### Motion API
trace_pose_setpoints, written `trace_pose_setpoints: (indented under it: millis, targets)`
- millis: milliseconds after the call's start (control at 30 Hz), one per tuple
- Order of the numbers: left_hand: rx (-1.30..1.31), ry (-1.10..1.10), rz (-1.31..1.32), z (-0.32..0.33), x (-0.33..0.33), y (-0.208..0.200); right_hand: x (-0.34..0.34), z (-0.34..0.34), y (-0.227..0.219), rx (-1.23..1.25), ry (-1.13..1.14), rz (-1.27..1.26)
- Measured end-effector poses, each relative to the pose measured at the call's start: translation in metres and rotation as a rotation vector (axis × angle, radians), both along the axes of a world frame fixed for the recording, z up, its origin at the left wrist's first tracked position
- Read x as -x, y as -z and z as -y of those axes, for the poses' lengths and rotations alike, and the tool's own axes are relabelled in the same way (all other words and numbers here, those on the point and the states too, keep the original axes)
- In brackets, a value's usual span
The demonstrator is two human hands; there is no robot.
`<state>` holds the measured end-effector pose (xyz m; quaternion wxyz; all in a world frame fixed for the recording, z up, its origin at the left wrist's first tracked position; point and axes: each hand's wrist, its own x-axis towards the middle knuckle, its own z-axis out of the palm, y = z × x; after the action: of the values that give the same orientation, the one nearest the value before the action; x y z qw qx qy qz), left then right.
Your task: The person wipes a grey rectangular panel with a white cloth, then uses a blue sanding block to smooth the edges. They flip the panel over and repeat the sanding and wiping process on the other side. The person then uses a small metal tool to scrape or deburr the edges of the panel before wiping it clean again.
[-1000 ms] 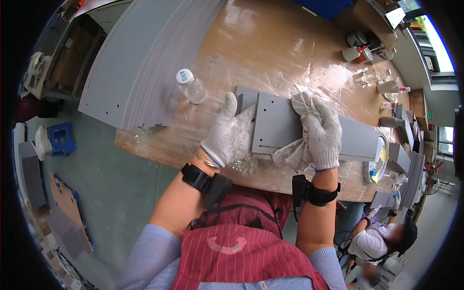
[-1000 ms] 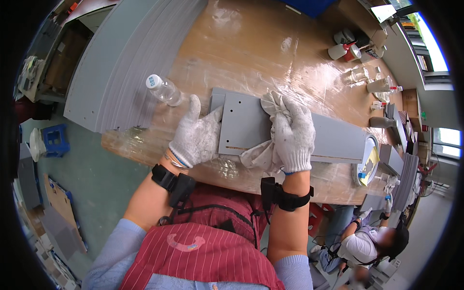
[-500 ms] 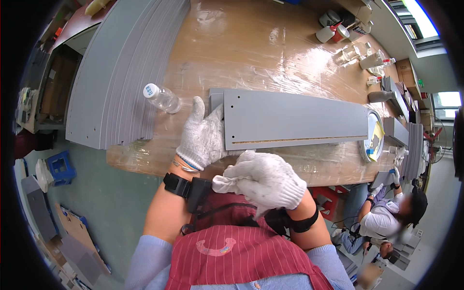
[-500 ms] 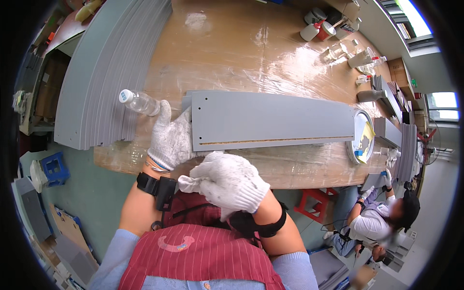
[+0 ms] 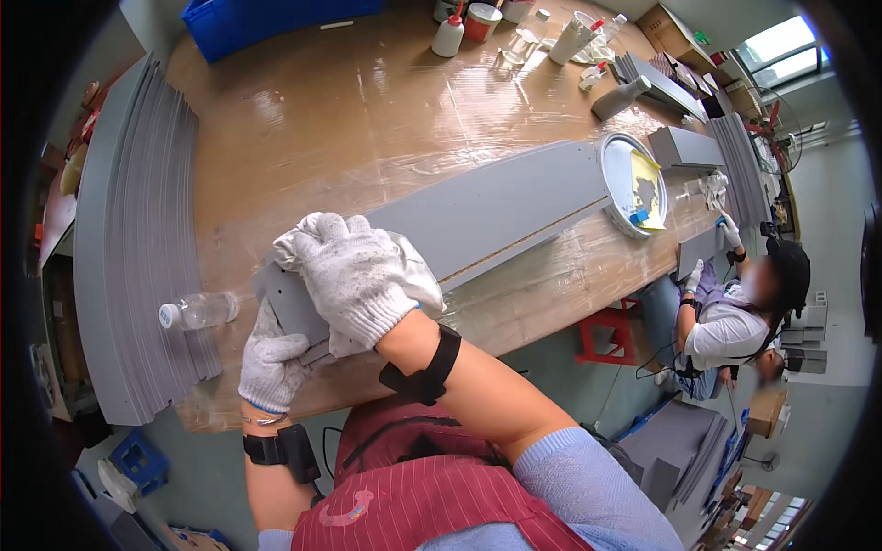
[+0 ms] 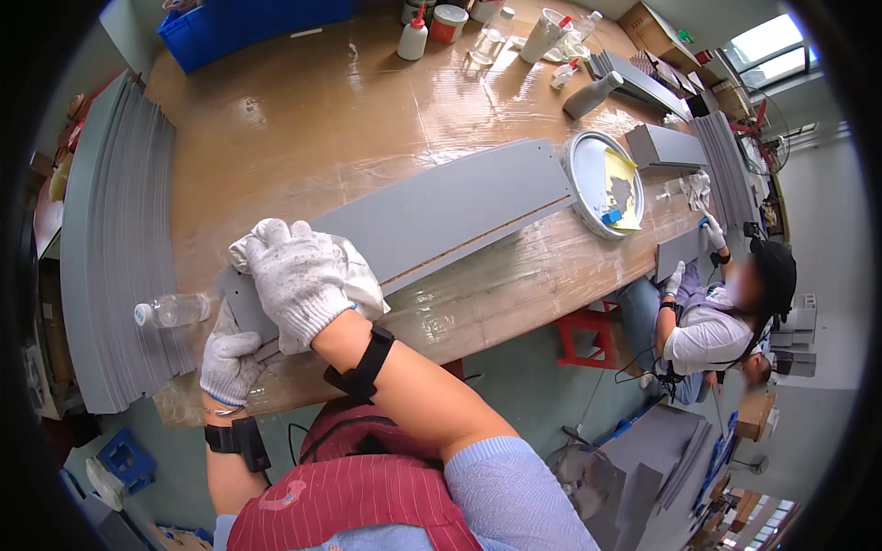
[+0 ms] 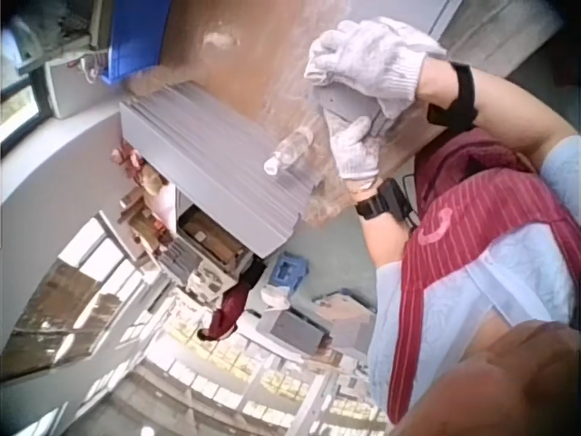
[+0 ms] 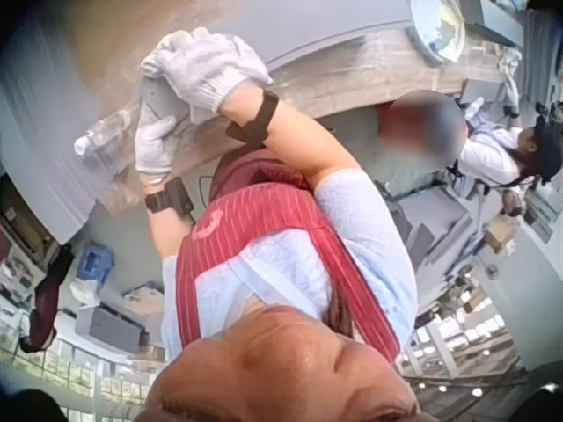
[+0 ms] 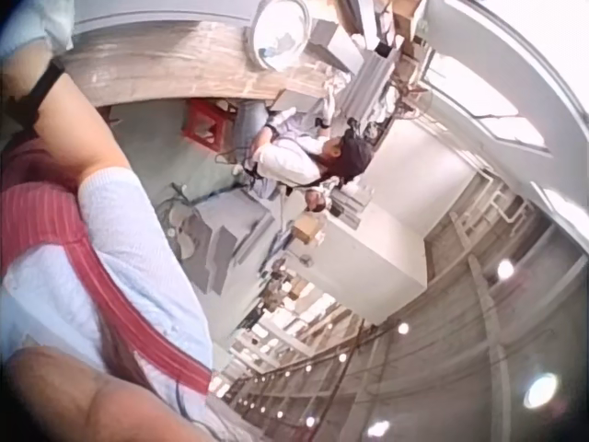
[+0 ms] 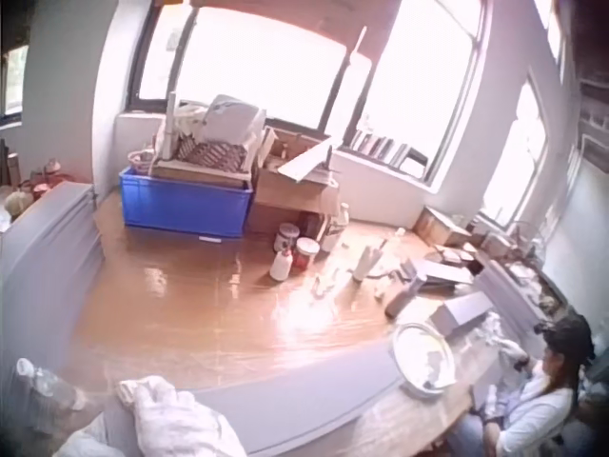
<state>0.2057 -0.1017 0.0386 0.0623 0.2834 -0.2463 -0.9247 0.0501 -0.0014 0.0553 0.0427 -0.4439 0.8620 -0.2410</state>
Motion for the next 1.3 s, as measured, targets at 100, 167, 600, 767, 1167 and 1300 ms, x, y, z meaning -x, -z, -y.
trace_pose_setpoints:
  millis: [100, 167, 600, 767, 1167, 1300]
  targets:
    - [0.039, 0.037, -0.022, -0.001, 0.004, -0.003, 0.053, -0.038, -0.002, -0.021, 0.139, -0.011]
    - [0.067, 0.053, -0.016, 0.0, 0.003, -0.001, 0.088, -0.07, 0.003, -0.02, 0.245, -0.066]
    - [0.194, -0.046, 0.089, -0.012, 0.005, 0.004, 0.312, -0.291, 0.04, -0.106, 0.713, -0.032]
    - [0.157, -0.085, 0.094, -0.017, 0.015, 0.002, 0.306, -0.371, 0.085, -0.098, 0.699, 0.518]
    - [0.559, -0.129, 0.19, -0.036, 0.027, -0.06, 0.263, -0.36, -0.003, 0.276, 0.267, -0.031]
    - [0.676, -0.039, 0.041, -0.052, 0.029, -0.091, 0.247, -0.267, -0.076, 0.024, -0.151, -0.281]
